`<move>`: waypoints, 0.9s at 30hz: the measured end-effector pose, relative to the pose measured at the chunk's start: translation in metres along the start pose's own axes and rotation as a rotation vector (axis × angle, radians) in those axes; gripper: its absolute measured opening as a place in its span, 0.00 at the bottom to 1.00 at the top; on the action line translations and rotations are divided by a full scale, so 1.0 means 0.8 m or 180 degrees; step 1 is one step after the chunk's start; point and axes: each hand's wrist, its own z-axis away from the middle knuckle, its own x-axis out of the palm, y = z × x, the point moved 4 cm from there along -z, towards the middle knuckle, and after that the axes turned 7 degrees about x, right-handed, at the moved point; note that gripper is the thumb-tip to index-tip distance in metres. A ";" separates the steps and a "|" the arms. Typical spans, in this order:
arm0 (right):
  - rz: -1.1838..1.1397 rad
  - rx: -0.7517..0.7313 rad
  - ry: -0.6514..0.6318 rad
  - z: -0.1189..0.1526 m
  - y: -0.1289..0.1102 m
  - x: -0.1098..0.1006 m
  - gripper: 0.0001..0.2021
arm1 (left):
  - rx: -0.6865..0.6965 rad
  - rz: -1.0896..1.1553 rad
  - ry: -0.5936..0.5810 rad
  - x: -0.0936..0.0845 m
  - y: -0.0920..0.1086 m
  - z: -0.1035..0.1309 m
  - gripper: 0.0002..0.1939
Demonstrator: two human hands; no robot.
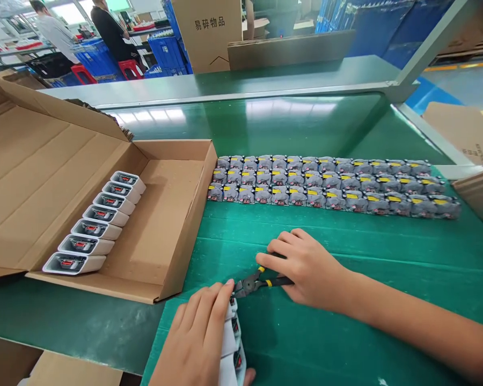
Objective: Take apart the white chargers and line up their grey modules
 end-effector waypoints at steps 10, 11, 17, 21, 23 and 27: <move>-0.0238 -0.0019 -0.0193 -0.003 0.006 -0.002 0.19 | 0.0409 -0.0088 -0.0074 -0.001 -0.008 -0.003 0.48; -0.0260 -0.0031 -0.0218 -0.003 0.006 -0.002 0.19 | 0.0477 -0.0109 -0.0065 -0.001 -0.008 -0.004 0.48; -0.0385 -0.0018 -0.0338 -0.003 0.010 -0.005 0.20 | 0.0498 -0.0157 -0.0061 -0.003 -0.011 -0.007 0.48; -0.0416 -0.0084 -0.0371 -0.004 0.013 -0.005 0.20 | 0.0758 -0.0205 -0.0015 -0.006 -0.013 -0.009 0.45; -0.0369 -0.0084 -0.0349 -0.003 0.013 -0.005 0.20 | 0.0780 -0.0201 -0.0006 -0.005 -0.014 -0.009 0.44; -0.0171 -0.0100 -0.0249 -0.001 0.006 -0.004 0.21 | 0.0522 -0.0116 0.0037 0.004 -0.012 -0.006 0.38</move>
